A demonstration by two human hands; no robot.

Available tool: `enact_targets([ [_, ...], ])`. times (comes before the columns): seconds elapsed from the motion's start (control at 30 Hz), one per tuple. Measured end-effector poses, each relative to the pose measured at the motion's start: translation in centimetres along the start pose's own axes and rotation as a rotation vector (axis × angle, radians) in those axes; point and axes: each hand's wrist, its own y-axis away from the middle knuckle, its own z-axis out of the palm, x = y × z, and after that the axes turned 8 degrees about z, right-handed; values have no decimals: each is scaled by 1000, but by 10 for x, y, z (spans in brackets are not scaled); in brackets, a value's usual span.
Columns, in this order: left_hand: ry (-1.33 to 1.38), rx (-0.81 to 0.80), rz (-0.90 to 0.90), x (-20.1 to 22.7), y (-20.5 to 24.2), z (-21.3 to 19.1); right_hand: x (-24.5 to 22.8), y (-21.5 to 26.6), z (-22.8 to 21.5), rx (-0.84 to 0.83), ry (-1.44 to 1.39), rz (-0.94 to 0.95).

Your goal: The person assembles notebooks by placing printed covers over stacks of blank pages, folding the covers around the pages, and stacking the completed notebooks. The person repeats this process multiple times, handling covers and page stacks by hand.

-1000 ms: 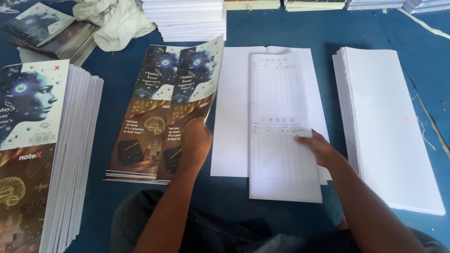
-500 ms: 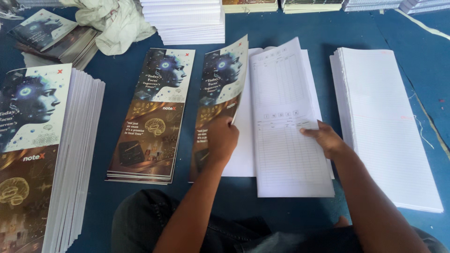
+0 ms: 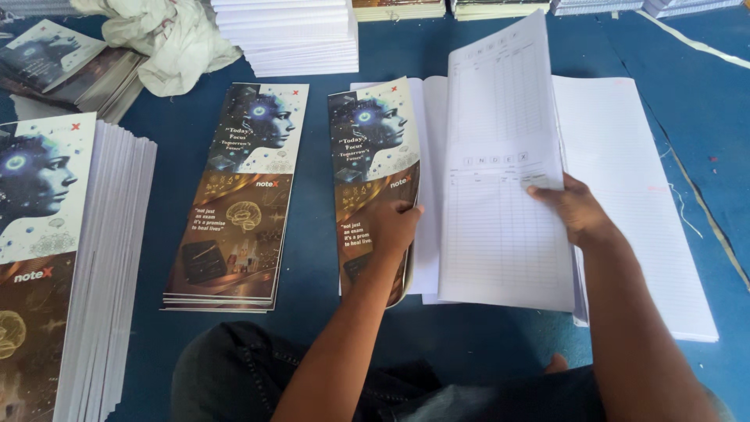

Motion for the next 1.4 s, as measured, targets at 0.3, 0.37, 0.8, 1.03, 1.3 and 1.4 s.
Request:
enact_targets([
  [0.3, -5, 20, 37, -15, 11, 15, -14, 9, -7, 31, -44, -7],
  [0.37, -83, 19, 32, -14, 14, 21, -15, 10, -8, 40, -43, 7],
  [0.8, -1, 84, 85, 1, 29, 22, -10, 1, -2, -39, -126, -91],
  [1.03, 45, 75, 99, 30, 35, 16, 7, -16, 34, -50, -109, -14],
  [1.3, 98, 9, 181, 42, 38, 10, 34, -41, 72, -146, -191, 29],
  [1.4, 108, -19, 176, 47, 41, 12, 46, -55, 80, -180, -249, 9],
])
